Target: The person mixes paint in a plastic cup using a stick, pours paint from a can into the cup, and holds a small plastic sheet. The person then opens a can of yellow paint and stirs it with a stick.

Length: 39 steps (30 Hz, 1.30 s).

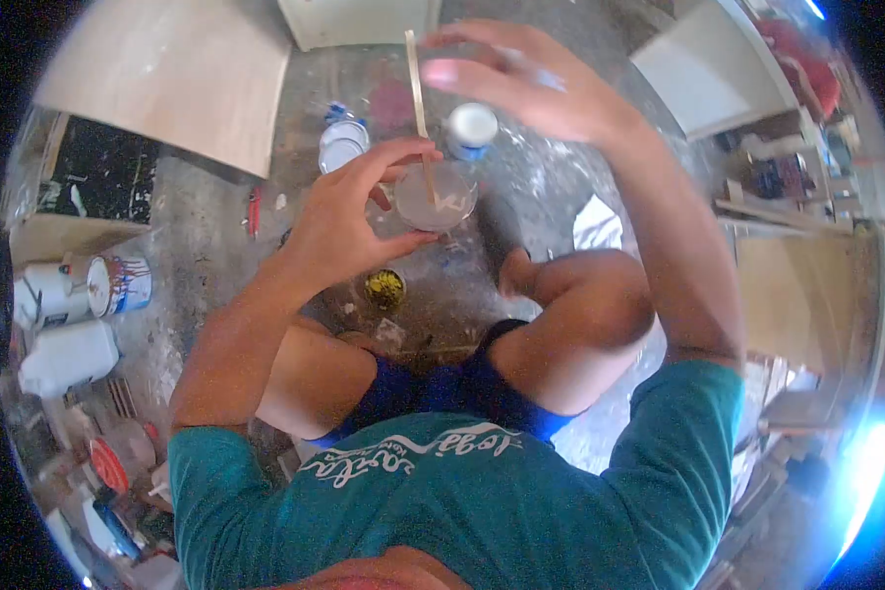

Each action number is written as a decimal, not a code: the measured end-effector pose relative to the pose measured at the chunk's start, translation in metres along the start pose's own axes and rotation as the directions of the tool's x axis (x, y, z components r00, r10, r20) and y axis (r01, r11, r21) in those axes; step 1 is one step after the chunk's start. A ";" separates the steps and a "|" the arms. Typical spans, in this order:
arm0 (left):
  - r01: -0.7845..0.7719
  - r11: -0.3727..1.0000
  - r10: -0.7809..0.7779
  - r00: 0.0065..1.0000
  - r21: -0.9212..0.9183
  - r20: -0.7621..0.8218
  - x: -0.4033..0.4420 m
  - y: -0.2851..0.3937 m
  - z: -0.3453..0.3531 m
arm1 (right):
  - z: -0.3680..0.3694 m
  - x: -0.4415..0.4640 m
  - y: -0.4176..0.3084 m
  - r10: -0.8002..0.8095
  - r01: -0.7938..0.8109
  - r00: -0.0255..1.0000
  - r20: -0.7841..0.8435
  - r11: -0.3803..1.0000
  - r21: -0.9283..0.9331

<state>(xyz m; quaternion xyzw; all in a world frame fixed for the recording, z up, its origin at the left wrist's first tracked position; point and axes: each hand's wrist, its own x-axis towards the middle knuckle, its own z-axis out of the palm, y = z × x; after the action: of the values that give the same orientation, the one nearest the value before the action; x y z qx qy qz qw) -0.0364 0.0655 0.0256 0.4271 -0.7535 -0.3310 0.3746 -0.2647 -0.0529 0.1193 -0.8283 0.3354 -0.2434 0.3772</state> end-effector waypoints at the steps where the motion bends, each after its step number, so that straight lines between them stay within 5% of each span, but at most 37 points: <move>1: 0.000 1.000 -0.001 0.999 0.021 0.036 -0.001 0.003 0.006 | 0.005 -0.005 -0.016 0.008 -0.006 0.998 0.061 1.000 -0.027; 3: -0.049 0.998 0.047 0.997 0.034 0.069 -0.002 0.008 0.017 | 0.010 -0.012 -0.034 0.015 0.001 0.980 0.198 0.997 -0.080; 6: -0.176 0.984 0.175 0.984 0.021 0.032 -0.003 0.012 0.025 | 0.010 -0.030 -0.025 -0.051 0.069 0.986 0.161 0.992 -0.109; 8: -0.238 0.971 0.238 0.971 0.004 -0.017 -0.004 0.011 0.028 | 0.015 -0.054 -0.022 -0.072 0.071 0.997 -0.006 0.996 -0.051; 10: -0.123 0.990 0.124 0.992 -0.074 0.013 -0.005 0.008 0.028 | 0.003 -0.066 -0.022 0.166 -0.164 0.986 0.009 0.982 -0.097; 13: -0.028 0.994 0.030 0.999 -0.102 0.020 -0.007 0.004 0.030 | 0.003 -0.073 -0.022 0.063 -0.070 0.994 -0.086 0.995 -0.077; 17: 0.001 0.998 -0.004 0.999 -0.067 -0.038 -0.003 0.000 0.032 | 0.011 -0.074 -0.016 -0.032 0.030 0.999 0.027 0.997 0.072; 20: -0.019 1.000 0.019 0.999 -0.009 -0.029 0.002 -0.006 0.031 | 0.002 -0.070 -0.014 -0.108 0.108 0.994 0.008 0.975 -0.196; 23: -0.048 0.999 0.047 0.998 -0.019 -0.049 0.008 -0.013 0.034 | 0.008 -0.063 -0.008 -0.232 0.208 0.970 -0.072 0.946 -0.250; 26: -0.026 0.999 0.023 0.998 -0.043 -0.057 0.012 -0.014 0.032 | 0.013 -0.063 -0.001 -0.198 0.198 0.980 0.002 0.979 -0.044; 29: -0.067 0.997 0.070 0.993 0.044 -0.091 0.016 -0.018 0.033 | 0.008 -0.061 0.001 -0.203 0.178 0.975 -0.091 0.958 -0.227; 31: -0.055 0.998 0.058 0.992 0.032 -0.109 0.017 -0.018 0.032 | 0.013 -0.055 0.008 -0.317 0.305 0.946 -0.070 0.942 -0.143; 35: -0.026 1.000 0.025 0.993 -0.004 -0.111 0.020 -0.018 0.028 | 0.008 -0.058 -0.003 -0.221 0.222 0.975 0.023 0.972 -0.079; 38: -0.032 0.999 0.032 0.991 -0.001 -0.131 0.020 -0.017 0.029 | 0.007 -0.051 -0.001 -0.373 0.342 0.926 -0.065 0.898 -0.276; 39: -0.032 0.999 0.032 0.990 0.003 -0.138 0.019 -0.018 0.028 | 0.009 -0.051 -0.002 -0.326 0.311 0.944 -0.053 0.931 -0.189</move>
<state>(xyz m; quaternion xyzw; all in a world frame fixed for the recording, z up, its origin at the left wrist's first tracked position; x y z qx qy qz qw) -0.0599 0.0456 0.0017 0.4371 -0.7325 -0.2943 0.4310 -0.2913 -0.0096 0.1078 -0.8911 0.2325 -0.3049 0.2426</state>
